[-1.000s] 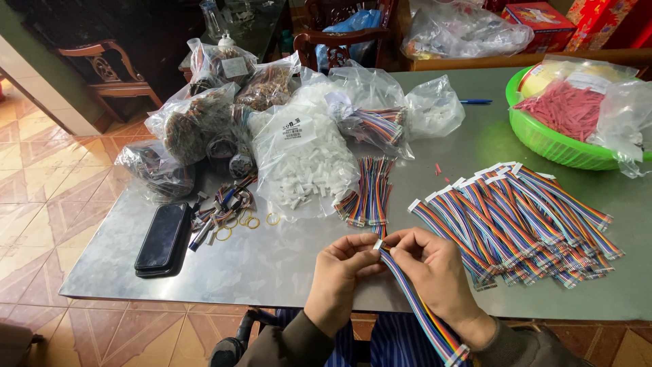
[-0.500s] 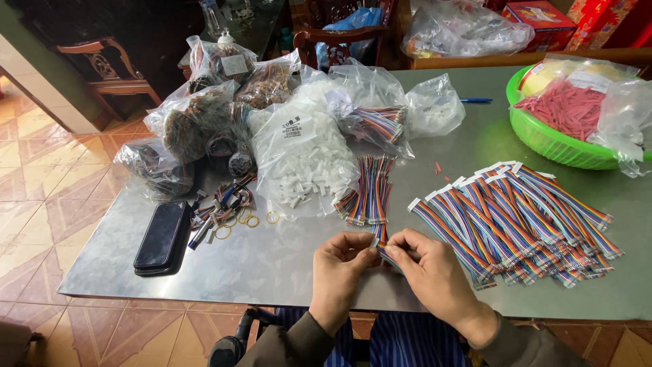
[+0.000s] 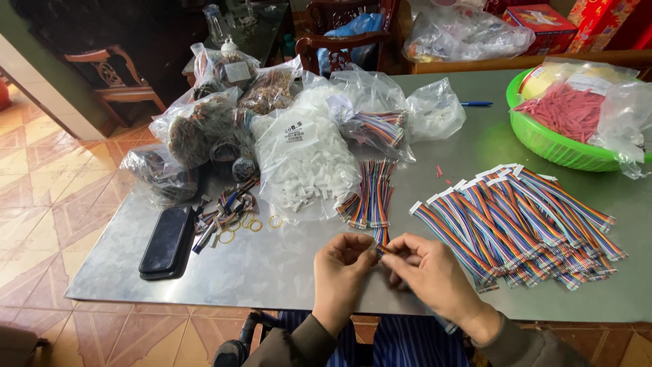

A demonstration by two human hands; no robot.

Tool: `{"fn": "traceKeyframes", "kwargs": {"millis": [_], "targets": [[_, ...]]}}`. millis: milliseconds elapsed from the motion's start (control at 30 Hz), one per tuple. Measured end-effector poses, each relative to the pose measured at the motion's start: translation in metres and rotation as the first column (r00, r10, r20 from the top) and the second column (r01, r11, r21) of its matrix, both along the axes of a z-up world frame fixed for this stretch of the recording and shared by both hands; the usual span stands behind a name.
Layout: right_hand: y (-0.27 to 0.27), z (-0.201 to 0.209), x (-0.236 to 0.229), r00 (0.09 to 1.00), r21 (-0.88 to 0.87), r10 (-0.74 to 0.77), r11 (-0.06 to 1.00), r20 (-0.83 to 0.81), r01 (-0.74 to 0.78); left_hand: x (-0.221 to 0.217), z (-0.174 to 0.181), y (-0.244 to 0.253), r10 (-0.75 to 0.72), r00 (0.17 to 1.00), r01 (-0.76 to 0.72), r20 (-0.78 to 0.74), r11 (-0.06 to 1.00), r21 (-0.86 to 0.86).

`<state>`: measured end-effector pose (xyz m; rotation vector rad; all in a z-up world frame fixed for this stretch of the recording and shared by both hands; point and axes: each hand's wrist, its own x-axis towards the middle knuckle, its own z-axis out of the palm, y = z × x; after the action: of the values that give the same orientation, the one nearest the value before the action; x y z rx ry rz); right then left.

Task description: Assembling electronic wire harnesses by manually inserting wire bundles into plastic connectors

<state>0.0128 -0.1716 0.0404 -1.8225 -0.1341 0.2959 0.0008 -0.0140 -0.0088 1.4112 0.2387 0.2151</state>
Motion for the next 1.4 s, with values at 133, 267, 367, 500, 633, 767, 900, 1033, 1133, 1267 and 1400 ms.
{"fn": "traceKeyframes", "kwargs": {"millis": [133, 267, 367, 500, 633, 767, 900, 1033, 1133, 1267, 1400], "targets": [[-0.007, 0.012, 0.003, 0.998, -0.205, 0.050, 0.977, -0.038, -0.057, -0.005, 0.010, 0.001, 0.004, 0.997, -0.012, 0.074, 0.995, 0.103], [-0.024, 0.011, 0.021, 0.996, -0.209, -0.080, 0.974, 0.036, 0.085, 0.017, 0.027, 0.000, -0.137, 0.978, -0.013, 0.158, 0.714, 0.700], [-0.029, 0.008, 0.024, 0.985, -0.177, -0.162, 0.969, 0.060, 0.170, 0.051, 0.026, -0.004, -0.072, 0.996, -0.008, 0.044, 0.434, 0.901], [-0.031, 0.006, 0.025, 0.980, -0.164, -0.181, 0.968, 0.076, 0.192, 0.082, 0.007, -0.005, -0.006, 0.997, 0.076, -0.077, 0.286, 0.955], [-0.032, 0.000, 0.029, 0.982, -0.045, -0.173, 0.983, 0.077, 0.176, 0.089, 0.005, 0.000, 0.009, 0.990, 0.129, -0.142, 0.354, 0.926], [-0.035, 0.002, 0.030, 0.992, 0.172, -0.127, 0.977, -0.011, 0.127, 0.085, 0.018, 0.006, 0.011, 0.995, 0.073, -0.096, 0.570, 0.818], [-0.036, 0.003, 0.029, 0.985, 0.324, -0.073, 0.938, -0.158, 0.122, 0.073, 0.048, 0.016, -0.035, 0.966, 0.065, -0.256, 0.992, 0.108], [-0.042, 0.006, 0.037, 0.985, 0.212, -0.066, 0.972, -0.157, 0.099, 0.066, 0.024, 0.031, -0.200, 0.955, 0.108, -0.221, 0.922, -0.371], [-0.057, 0.019, 0.049, 0.998, 0.040, -0.055, 0.998, -0.043, 0.057, 0.043, 0.018, 0.030, -0.316, 0.945, 0.270, -0.079, 0.897, -0.351], [-0.083, 0.027, 0.059, 0.864, -0.552, 0.013, 0.774, 0.504, 0.310, 0.005, 0.027, 0.019, -0.250, 0.956, 0.202, -0.156, 0.940, -0.274], [-0.054, 0.036, 0.036, 0.787, -0.341, -0.032, 0.890, 0.616, 0.303, -0.019, 0.031, 0.003, -0.237, 0.957, 0.200, -0.169, 0.956, -0.214]]}}
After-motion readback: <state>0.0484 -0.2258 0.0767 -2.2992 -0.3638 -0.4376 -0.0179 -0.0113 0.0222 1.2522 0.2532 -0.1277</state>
